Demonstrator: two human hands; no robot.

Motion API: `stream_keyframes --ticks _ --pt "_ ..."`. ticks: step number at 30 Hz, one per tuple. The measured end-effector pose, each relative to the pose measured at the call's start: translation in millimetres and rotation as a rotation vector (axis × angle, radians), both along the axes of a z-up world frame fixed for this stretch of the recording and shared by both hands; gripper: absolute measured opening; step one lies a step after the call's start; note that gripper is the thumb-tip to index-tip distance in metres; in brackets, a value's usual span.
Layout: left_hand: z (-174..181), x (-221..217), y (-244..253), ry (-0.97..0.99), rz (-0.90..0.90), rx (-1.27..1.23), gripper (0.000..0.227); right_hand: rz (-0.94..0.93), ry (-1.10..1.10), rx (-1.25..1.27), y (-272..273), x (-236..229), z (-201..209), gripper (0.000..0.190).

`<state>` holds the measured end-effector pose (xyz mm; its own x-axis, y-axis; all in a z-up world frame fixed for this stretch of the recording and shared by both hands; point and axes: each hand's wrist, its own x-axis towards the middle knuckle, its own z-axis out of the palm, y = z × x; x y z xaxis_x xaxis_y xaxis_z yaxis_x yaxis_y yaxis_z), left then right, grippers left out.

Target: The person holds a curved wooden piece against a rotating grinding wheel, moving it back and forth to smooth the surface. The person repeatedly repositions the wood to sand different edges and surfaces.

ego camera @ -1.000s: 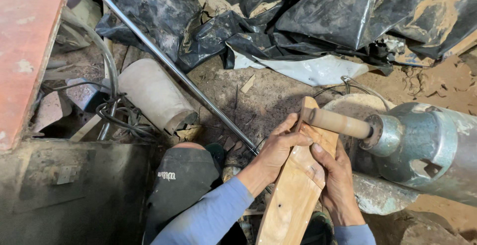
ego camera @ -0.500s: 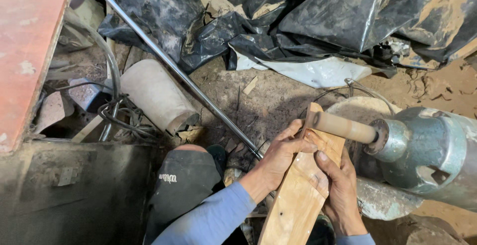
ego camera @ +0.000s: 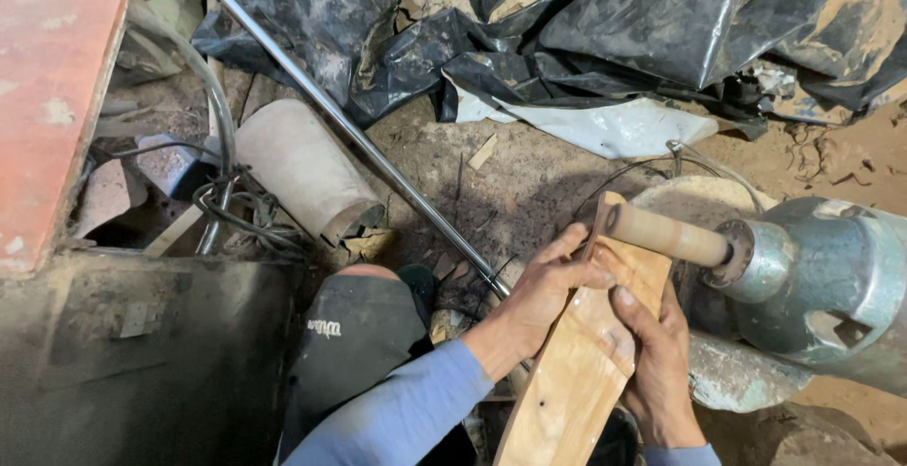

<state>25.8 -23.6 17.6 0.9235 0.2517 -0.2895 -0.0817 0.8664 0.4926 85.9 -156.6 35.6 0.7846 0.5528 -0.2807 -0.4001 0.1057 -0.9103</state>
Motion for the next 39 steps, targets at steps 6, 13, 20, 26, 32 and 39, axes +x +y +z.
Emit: stream_keyframes --ticks 6,13,20,26,32,39 --pt "1.5 14.9 1.9 -0.079 0.031 0.013 0.05 -0.008 0.004 0.024 2.8 14.6 -4.0 0.057" --pt "0.2 3.6 -4.4 -0.043 -0.014 0.051 0.057 0.01 -0.013 0.033 -6.4 5.5 -5.6 0.059" --pt "2.8 13.4 2.8 -0.068 0.0 0.022 0.054 -0.013 0.002 0.007 0.8 16.2 -6.4 0.058" --pt "8.4 10.0 -1.1 -0.018 -0.027 0.017 0.059 -0.023 -0.007 0.03 -4.6 11.4 -4.8 0.058" --pt "5.5 -0.4 -9.6 -0.096 -0.026 0.027 0.059 -0.023 0.012 0.027 -11.0 1.3 -3.1 0.06" --pt "7.5 13.7 -2.4 -0.049 -0.006 0.023 0.057 -0.012 -0.009 0.035 -5.0 14.5 -8.0 0.057"
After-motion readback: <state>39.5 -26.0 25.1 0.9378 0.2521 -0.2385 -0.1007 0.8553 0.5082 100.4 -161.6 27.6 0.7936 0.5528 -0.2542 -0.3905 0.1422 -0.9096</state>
